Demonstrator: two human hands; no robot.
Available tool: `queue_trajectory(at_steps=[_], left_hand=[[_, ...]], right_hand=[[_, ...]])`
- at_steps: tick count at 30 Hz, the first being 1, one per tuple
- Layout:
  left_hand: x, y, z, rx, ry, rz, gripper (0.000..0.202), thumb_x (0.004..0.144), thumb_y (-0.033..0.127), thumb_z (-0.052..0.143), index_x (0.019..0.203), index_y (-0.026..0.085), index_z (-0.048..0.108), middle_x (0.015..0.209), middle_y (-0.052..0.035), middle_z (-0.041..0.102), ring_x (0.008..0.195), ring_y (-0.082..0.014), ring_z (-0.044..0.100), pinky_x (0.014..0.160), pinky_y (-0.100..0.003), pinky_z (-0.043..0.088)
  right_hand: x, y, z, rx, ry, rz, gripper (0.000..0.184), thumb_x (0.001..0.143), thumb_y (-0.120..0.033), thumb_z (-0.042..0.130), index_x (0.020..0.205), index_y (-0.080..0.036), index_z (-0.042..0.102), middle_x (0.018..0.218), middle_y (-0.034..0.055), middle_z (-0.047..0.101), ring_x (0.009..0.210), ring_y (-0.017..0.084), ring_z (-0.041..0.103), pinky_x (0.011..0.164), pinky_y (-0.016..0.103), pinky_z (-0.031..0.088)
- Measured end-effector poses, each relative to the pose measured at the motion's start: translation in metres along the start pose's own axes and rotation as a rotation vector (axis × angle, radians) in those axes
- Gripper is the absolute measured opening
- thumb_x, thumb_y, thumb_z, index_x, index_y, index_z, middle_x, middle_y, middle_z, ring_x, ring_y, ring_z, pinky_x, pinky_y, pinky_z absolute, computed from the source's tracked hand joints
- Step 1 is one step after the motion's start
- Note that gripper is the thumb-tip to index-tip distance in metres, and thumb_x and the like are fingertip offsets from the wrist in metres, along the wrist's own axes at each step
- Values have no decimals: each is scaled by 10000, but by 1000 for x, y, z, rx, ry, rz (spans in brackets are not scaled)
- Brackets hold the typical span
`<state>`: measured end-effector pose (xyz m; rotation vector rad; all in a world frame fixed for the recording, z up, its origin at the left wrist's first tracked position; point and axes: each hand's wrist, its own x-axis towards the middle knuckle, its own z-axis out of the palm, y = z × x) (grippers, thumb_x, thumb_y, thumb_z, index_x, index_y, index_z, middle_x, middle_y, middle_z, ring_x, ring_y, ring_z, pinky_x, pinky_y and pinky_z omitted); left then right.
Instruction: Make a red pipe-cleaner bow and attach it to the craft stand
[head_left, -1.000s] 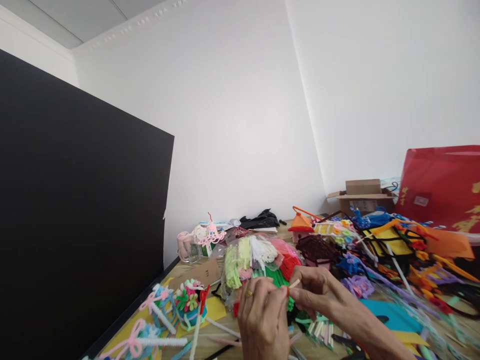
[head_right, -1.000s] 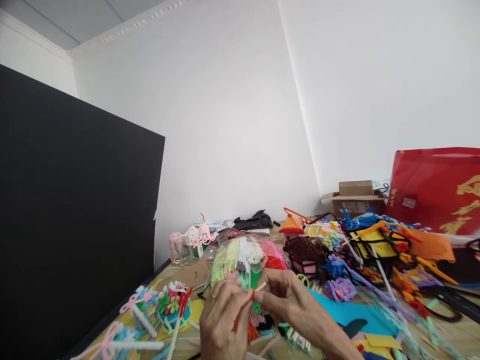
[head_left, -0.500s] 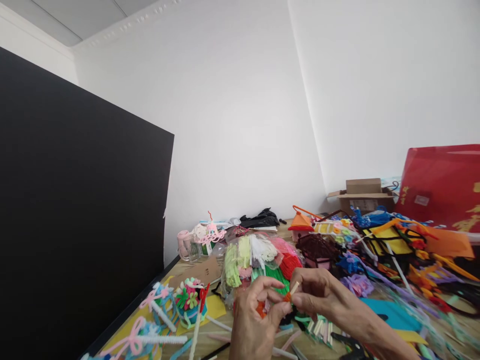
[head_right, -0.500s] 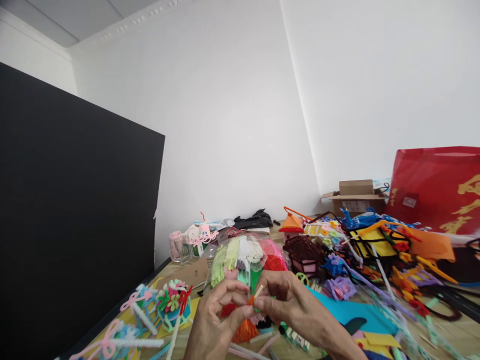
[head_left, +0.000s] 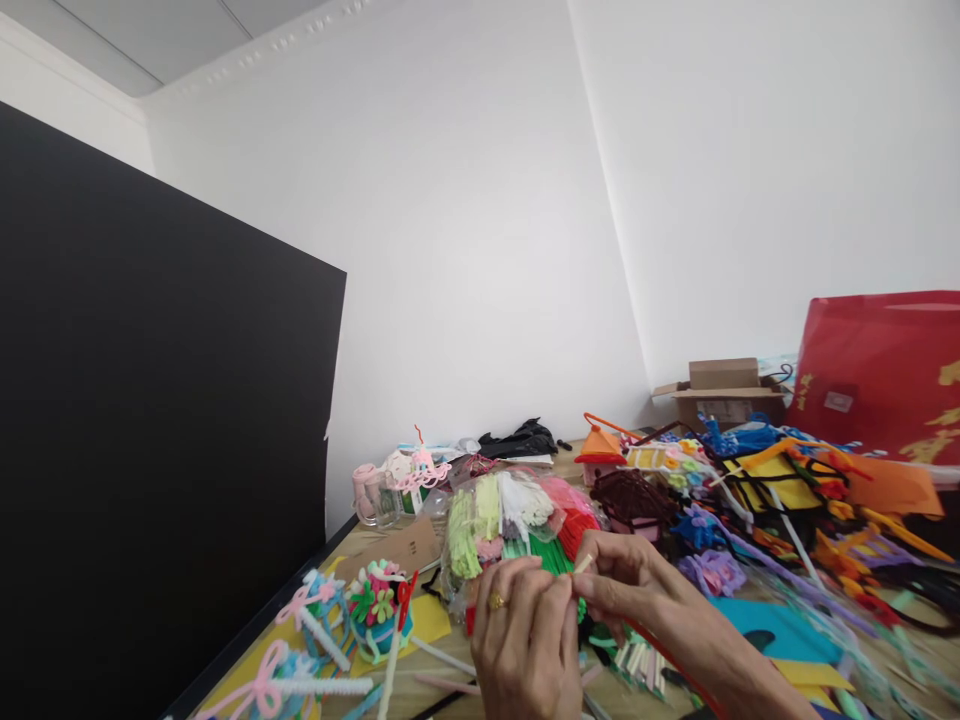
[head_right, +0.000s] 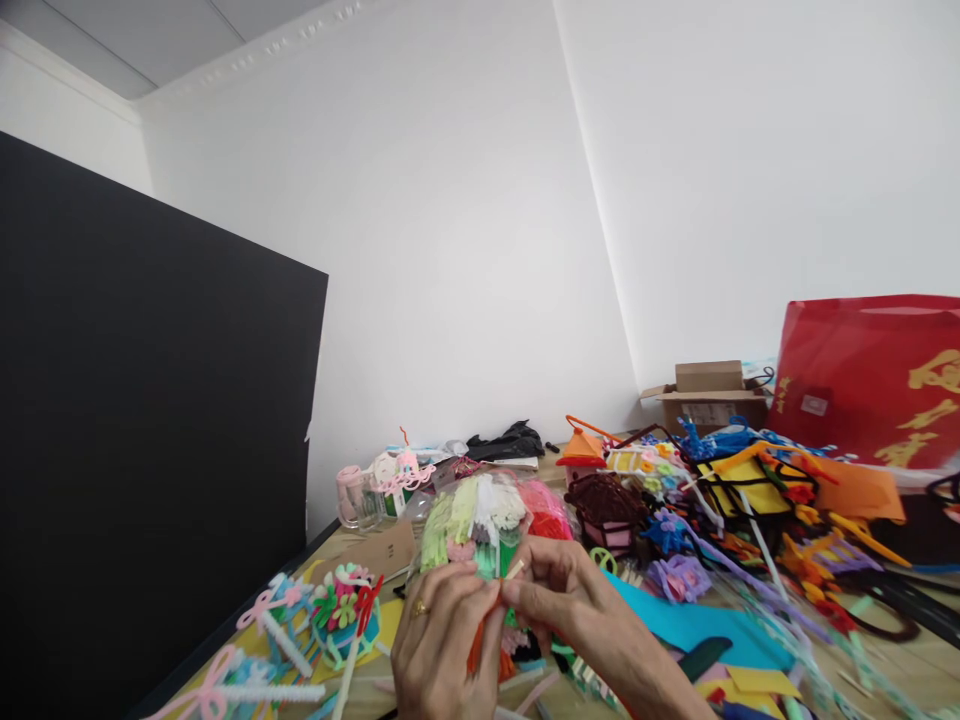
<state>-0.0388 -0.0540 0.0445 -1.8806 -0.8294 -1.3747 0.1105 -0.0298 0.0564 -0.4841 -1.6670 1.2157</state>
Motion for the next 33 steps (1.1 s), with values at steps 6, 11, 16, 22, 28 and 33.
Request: queue_trajectory(at_steps=[6,11,16,22,28,33], left_hand=[[1,-1,0,33,-21,16,157,774,47,576,857,179,591,727,-35,663,792,-200,631,794,-363,476],[5,0,2,-6,-28,-48,153,813,70,521,749,192,586,639,-20,623,697,-184,614,756,-355,482],[6,-3,0,-225,-175,-223,169,780,65,536,701,196,608,657,-20,646,656,-179,603,668,-321,480],[16,-7,-13,-450,-522,-628,151,727,73,568,698,178,673,744,-42,704,737,-202,637,677,-292,473],[20,-6,-14,-764,-534,-875,103,722,104,585,776,156,657,738,-42,719,715,-193,669,659,-266,507],[4,-3,-1,-304,-251,-436,316,697,49,621,966,213,630,822,-32,703,795,-220,649,731,-336,499]], right_hand=[[0,2,-3,-55,13,-14,347,810,-468,601,650,-175,504,516,-68,407,457,74,361,434,197,284],[2,5,-4,-74,-29,0,371,801,-506,594,664,-171,513,521,-69,411,454,74,351,437,204,256],[2,9,-8,-110,-70,-15,370,797,-510,600,687,-163,535,549,-62,413,498,81,332,466,212,249],[-1,7,-12,-150,-95,3,324,818,-465,597,737,-153,572,601,-52,428,536,85,332,493,216,258],[-3,3,-11,-120,-85,7,308,820,-444,603,721,-154,576,611,-41,476,515,78,363,485,212,280],[0,9,-9,-50,-7,0,321,800,-458,621,700,-162,549,545,-64,440,464,68,357,449,196,281]])
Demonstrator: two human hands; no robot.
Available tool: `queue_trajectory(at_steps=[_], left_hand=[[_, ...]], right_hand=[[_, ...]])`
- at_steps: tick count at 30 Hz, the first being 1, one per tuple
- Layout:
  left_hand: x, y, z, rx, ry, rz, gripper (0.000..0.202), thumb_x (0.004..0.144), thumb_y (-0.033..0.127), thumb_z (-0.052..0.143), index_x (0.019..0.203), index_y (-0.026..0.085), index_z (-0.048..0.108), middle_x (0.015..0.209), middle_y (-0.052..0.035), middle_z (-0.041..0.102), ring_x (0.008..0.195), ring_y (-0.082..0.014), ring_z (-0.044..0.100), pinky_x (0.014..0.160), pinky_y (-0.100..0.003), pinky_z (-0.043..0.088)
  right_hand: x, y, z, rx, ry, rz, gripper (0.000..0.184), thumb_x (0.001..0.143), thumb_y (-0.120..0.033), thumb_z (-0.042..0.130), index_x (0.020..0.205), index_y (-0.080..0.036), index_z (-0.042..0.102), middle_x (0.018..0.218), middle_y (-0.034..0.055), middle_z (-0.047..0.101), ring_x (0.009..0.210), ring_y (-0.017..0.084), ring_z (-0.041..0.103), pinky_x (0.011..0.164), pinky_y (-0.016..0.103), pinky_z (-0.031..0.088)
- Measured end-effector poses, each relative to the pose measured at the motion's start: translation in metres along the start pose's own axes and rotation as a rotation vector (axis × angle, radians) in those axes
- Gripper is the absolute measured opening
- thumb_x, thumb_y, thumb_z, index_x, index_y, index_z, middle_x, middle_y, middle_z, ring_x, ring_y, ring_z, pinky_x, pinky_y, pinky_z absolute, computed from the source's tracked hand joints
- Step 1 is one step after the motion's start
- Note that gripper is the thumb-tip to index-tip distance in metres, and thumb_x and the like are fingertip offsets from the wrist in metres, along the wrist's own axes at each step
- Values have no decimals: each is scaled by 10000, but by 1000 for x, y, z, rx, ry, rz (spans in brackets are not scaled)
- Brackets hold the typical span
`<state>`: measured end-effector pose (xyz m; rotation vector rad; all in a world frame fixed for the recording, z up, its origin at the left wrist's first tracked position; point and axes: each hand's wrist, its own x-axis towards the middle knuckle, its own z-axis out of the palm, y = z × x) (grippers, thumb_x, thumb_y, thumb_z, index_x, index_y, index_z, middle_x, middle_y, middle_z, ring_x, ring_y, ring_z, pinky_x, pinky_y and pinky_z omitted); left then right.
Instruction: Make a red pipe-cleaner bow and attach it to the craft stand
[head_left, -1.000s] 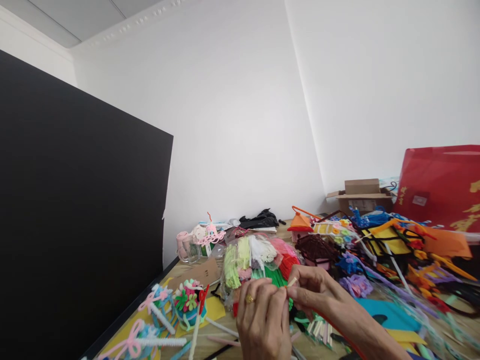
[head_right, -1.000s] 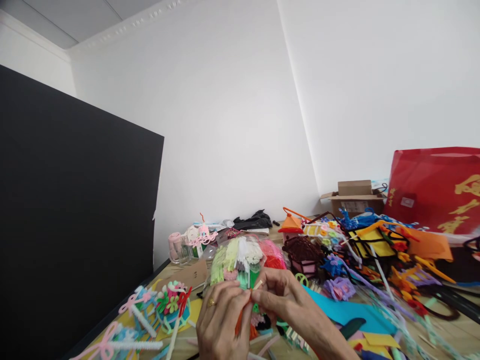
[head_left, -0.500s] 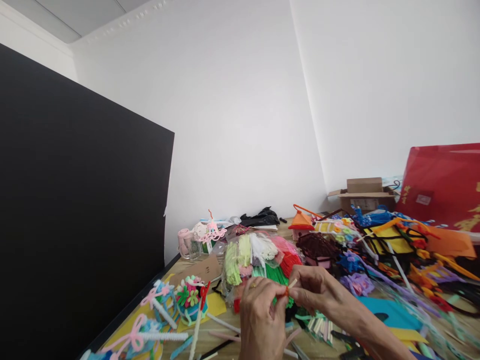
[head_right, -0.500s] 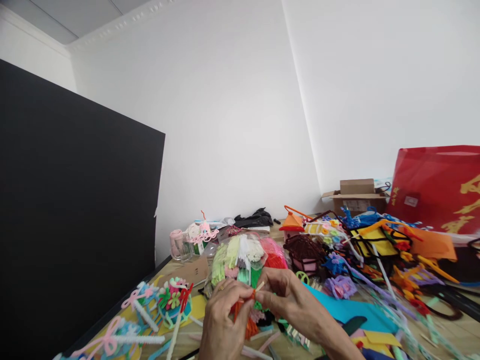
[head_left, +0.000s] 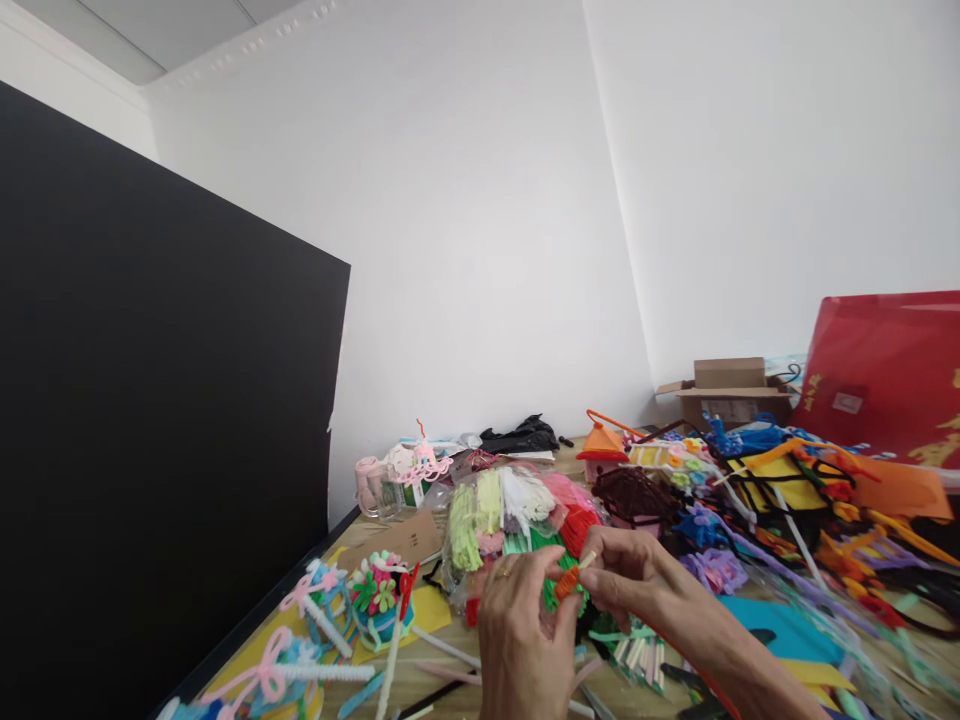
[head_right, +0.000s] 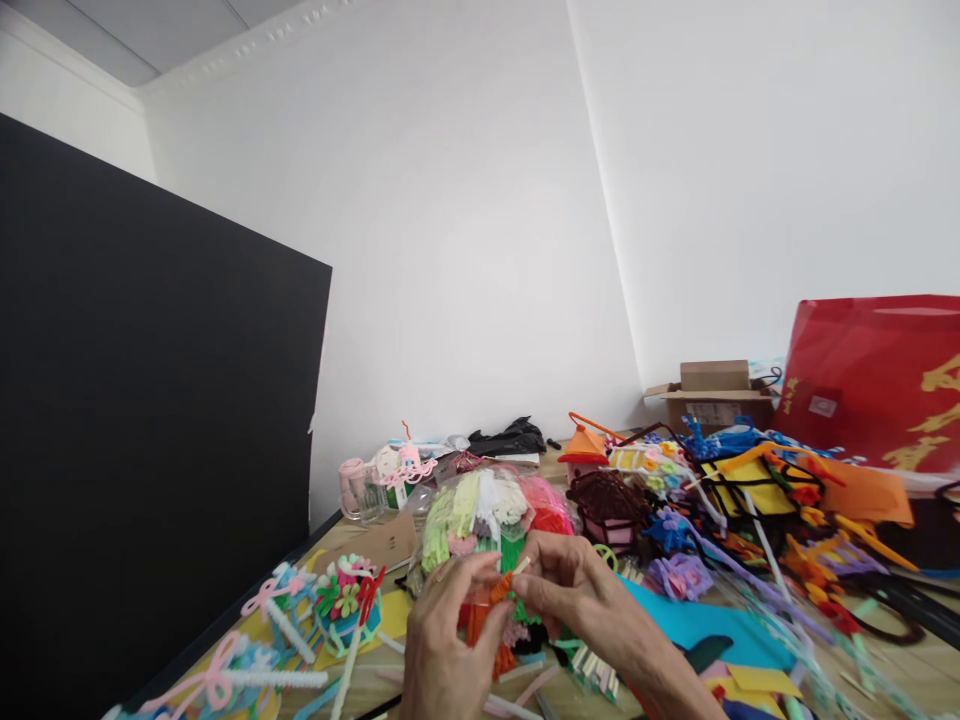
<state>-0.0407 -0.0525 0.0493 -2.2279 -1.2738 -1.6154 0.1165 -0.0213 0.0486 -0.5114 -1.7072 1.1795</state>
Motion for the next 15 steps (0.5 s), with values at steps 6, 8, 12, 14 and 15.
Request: queue_trajectory(at_steps=[6,8,12,14,15], left_hand=[[-2,-2,9,255,281,416,152,791,41,540,806,175,610,680,-39,637,705,-198,606,708,-338,468],[-1,-2,10,237,255,393,150,806,46,524,782,170,606,671,-41,626,697,-194,594,690,-330,462],[-2,-4,7,105,89,248,160,809,51,515,772,172,614,709,-45,634,694,-192,582,663,-319,446],[-1,-3,4,12,-23,138,159,790,40,528,755,165,619,725,-47,642,709,-193,590,649,-302,441],[0,-2,2,-30,-75,71,153,779,39,537,740,160,622,730,-49,645,715,-194,595,644,-294,438]], right_hand=[[3,3,2,7,4,-17,353,788,-482,628,676,-163,528,508,-73,410,448,68,335,430,194,258],[3,3,1,0,-26,-26,332,806,-456,618,684,-163,521,534,-70,405,466,70,334,437,195,263],[1,2,-3,-44,-64,-47,290,837,-414,596,713,-160,531,582,-60,405,511,78,332,466,205,271],[0,1,-5,-80,-65,-48,281,848,-402,585,721,-156,540,599,-54,414,529,81,336,480,212,264],[-1,1,-6,-94,-67,-44,279,854,-399,579,724,-154,545,605,-51,418,535,82,338,484,215,260]])
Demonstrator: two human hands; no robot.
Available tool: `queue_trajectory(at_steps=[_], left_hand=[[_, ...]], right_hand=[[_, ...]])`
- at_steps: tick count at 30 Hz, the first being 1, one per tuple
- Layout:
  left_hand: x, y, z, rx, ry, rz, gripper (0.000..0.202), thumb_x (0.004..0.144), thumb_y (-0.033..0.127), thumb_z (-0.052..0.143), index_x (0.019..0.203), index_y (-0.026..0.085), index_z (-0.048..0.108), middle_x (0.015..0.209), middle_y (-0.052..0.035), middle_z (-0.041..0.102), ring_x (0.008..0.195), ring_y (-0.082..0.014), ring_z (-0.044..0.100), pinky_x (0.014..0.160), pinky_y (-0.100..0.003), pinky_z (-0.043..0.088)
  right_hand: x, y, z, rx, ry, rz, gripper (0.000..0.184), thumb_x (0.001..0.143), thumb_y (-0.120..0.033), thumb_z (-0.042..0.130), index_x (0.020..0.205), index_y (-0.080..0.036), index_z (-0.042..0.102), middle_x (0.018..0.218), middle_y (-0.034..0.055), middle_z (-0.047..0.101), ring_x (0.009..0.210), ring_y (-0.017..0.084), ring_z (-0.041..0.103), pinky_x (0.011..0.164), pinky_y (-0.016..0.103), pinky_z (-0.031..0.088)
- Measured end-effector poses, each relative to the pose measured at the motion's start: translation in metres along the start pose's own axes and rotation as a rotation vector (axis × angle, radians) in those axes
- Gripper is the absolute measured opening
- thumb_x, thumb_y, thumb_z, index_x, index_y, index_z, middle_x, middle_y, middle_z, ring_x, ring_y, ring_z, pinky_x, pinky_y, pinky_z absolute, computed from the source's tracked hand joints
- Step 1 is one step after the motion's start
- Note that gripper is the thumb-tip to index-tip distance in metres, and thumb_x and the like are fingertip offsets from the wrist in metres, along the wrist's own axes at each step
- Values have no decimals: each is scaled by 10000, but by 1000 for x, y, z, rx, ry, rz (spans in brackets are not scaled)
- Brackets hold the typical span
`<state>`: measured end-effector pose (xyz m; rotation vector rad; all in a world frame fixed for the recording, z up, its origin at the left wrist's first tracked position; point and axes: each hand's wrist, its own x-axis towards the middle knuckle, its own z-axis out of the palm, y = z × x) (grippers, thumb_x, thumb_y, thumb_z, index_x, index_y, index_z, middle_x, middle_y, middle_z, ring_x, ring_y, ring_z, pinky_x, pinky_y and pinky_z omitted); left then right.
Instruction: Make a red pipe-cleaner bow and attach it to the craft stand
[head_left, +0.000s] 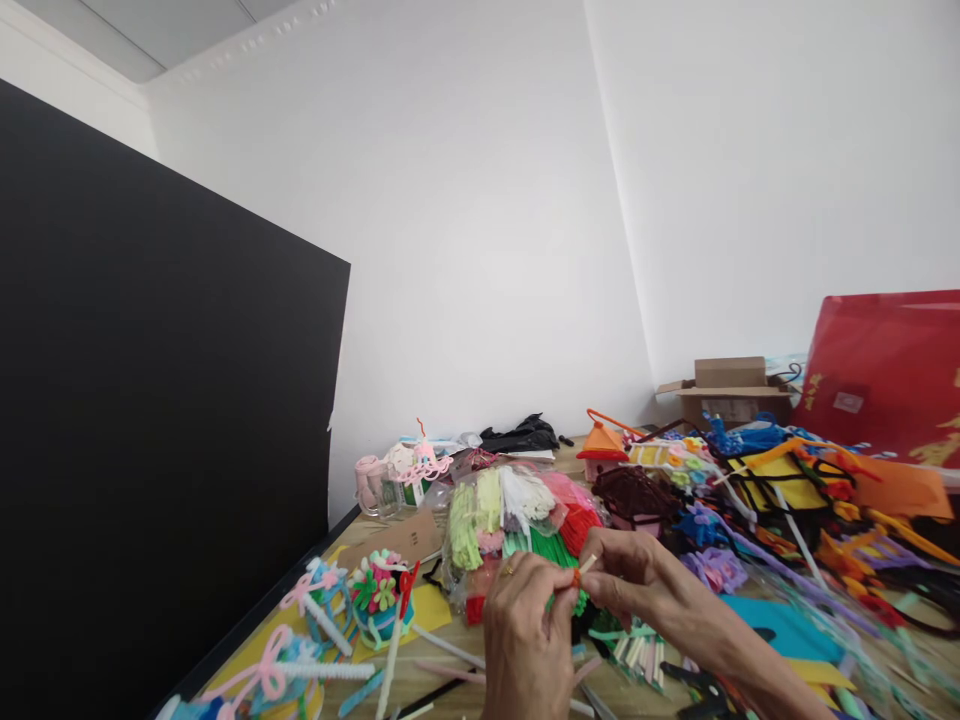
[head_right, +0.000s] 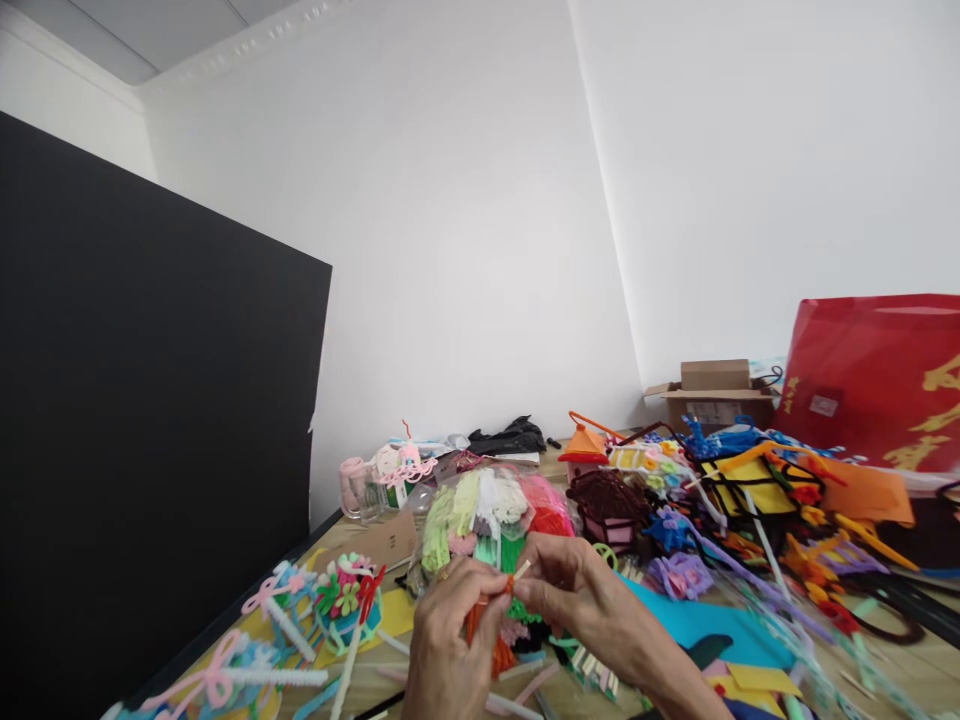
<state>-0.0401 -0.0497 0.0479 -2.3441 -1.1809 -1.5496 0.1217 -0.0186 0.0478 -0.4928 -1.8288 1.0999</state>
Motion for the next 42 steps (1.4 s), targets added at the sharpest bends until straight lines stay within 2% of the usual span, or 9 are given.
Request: queue_trajectory(at_steps=[4,8,16,22,26,29,37,40,42], left_hand=[[5,5,-9,-183,-144,-287,104,754,99,579,689,154,640,727,-55,656,715,-197,602,658,-284,431],[8,5,-13,-475,-174,-495,83,727,153,611,808,164,627,716,-32,668,695,-186,613,647,-261,438],[8,-4,-13,-788,-126,-565,218,637,208,737,738,164,549,587,27,616,570,-113,565,589,-203,418],[9,-3,-7,-1004,-80,-653,281,590,243,783,651,161,521,586,21,634,566,-119,612,593,-201,438],[10,4,-11,-1026,-36,-642,272,592,236,790,665,158,541,611,10,648,606,-123,626,588,-187,431],[10,7,-15,-1045,-60,-628,299,583,258,801,697,166,540,588,17,643,586,-127,621,600,-206,448],[5,-4,-6,-1058,-108,-580,350,622,355,766,831,181,545,553,5,644,524,-148,601,553,-234,445],[2,-3,-3,-752,-29,-489,299,642,267,740,901,193,610,713,-34,691,669,-192,637,650,-280,473],[0,0,-3,-418,46,-326,286,666,164,699,941,224,649,830,-55,704,803,-229,638,748,-318,468]], right_hand=[[0,0,-1,-14,-12,13,273,855,-402,575,756,-148,571,629,-42,431,543,84,337,487,221,253],[0,2,-1,-6,-13,22,279,846,-410,584,761,-144,590,623,-36,455,516,78,344,471,218,253],[2,-3,-1,31,-19,42,279,829,-422,603,792,-148,634,613,-27,500,491,73,402,454,200,296],[2,-5,3,102,2,67,256,820,-410,621,881,-165,664,623,-29,523,480,65,418,446,177,345],[1,-3,3,141,4,55,231,825,-384,623,877,-166,678,638,-22,549,492,66,443,461,173,376],[1,-4,3,177,3,40,212,815,-367,638,881,-168,670,659,-14,583,491,66,442,461,176,378],[-2,-13,7,215,9,20,215,806,-370,645,817,-156,631,676,2,597,577,95,461,499,193,325],[-1,-12,7,207,65,4,229,794,-381,653,777,-157,609,633,-28,523,547,83,396,493,196,301],[1,-10,8,204,94,11,244,790,-390,655,748,-160,587,607,-43,479,529,79,359,486,201,284]])
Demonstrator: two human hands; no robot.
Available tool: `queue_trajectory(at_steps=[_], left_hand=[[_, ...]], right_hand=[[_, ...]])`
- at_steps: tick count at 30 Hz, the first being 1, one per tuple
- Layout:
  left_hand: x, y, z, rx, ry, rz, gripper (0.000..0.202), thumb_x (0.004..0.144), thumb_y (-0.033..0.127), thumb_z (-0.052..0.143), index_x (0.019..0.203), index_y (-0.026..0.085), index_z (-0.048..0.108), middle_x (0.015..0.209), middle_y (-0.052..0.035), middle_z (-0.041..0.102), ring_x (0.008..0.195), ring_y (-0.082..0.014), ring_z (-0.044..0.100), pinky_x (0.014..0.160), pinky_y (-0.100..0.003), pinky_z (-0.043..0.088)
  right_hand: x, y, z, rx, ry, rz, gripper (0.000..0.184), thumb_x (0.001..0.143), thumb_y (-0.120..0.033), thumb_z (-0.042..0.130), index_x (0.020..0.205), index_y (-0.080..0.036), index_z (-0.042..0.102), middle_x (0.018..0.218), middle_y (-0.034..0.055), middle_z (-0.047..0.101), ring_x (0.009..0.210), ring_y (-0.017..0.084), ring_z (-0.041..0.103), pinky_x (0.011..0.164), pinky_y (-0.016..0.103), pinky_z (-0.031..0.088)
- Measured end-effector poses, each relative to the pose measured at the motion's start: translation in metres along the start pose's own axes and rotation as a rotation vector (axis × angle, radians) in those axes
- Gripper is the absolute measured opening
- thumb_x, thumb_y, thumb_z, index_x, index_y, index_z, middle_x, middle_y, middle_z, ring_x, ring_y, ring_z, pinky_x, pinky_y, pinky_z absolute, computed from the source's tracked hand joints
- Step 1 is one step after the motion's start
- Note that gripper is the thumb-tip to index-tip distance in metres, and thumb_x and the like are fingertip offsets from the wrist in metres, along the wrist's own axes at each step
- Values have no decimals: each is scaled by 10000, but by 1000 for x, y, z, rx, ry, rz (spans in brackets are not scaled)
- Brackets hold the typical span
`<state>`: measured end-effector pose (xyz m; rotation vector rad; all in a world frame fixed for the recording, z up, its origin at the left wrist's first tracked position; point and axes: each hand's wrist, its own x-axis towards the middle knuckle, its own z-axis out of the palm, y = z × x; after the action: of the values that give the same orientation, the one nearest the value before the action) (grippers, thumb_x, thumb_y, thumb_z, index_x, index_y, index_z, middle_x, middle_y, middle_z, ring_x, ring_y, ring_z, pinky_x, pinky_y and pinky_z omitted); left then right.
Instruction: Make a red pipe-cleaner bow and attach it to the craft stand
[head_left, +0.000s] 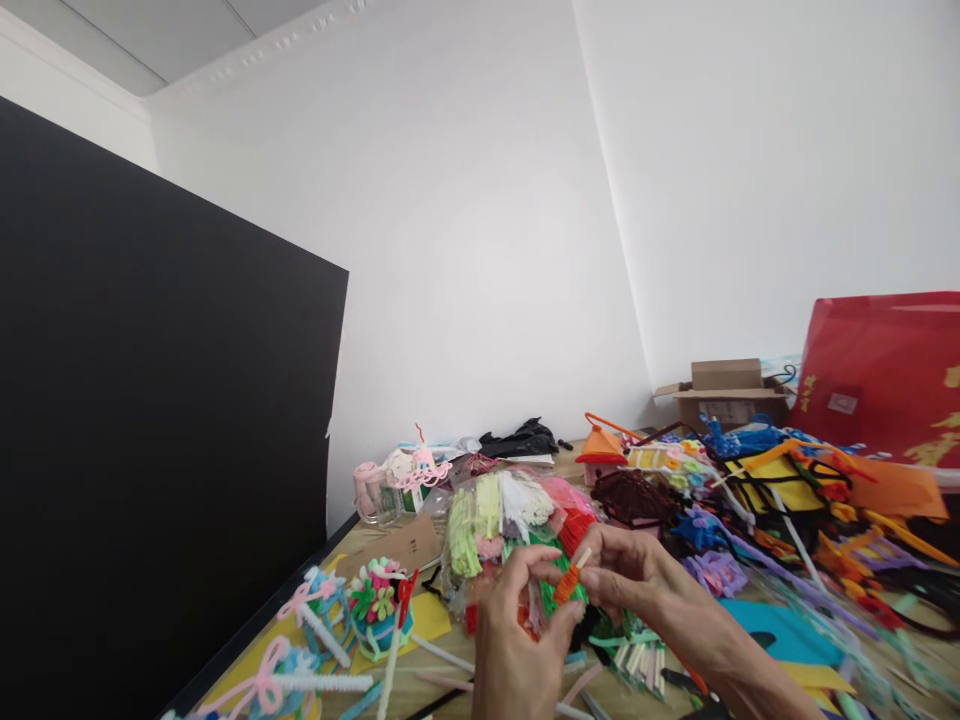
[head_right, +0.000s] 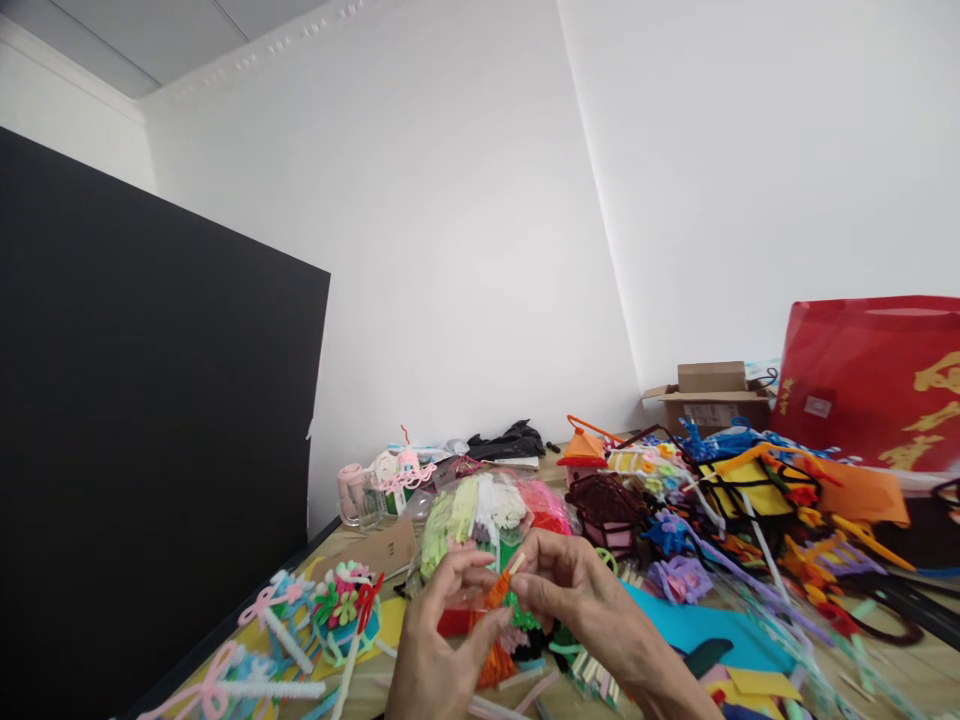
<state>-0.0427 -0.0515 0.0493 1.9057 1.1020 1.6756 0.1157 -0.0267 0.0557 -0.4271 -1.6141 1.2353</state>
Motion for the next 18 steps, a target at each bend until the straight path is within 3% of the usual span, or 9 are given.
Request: queue_trajectory(at_steps=[4,7,12,18], left_hand=[[-4,0,2,457,89,428,256,763,91,585,922,267,683,824,-69,711,853,-251,629,836,-367,428],[-4,-2,3,545,129,524,238,780,73,557,871,255,681,727,-64,693,800,-241,631,813,-355,426],[-3,2,0,417,35,338,152,794,120,553,766,225,659,729,-58,687,726,-217,610,716,-321,434],[-3,13,-6,100,-24,-77,89,742,250,640,686,182,654,656,-41,674,639,-189,602,613,-261,432]], right_hand=[[3,5,0,-20,22,4,274,797,-407,642,708,-162,556,573,-53,447,510,77,341,469,205,257],[4,7,1,-41,16,0,272,805,-403,636,710,-161,555,563,-57,441,497,73,338,459,205,244],[1,2,1,-31,-25,10,271,800,-402,640,714,-166,540,590,-54,444,514,78,346,471,202,279],[-2,-5,0,-25,-63,17,235,811,-386,635,774,-165,562,648,-29,495,561,92,374,509,210,304]])
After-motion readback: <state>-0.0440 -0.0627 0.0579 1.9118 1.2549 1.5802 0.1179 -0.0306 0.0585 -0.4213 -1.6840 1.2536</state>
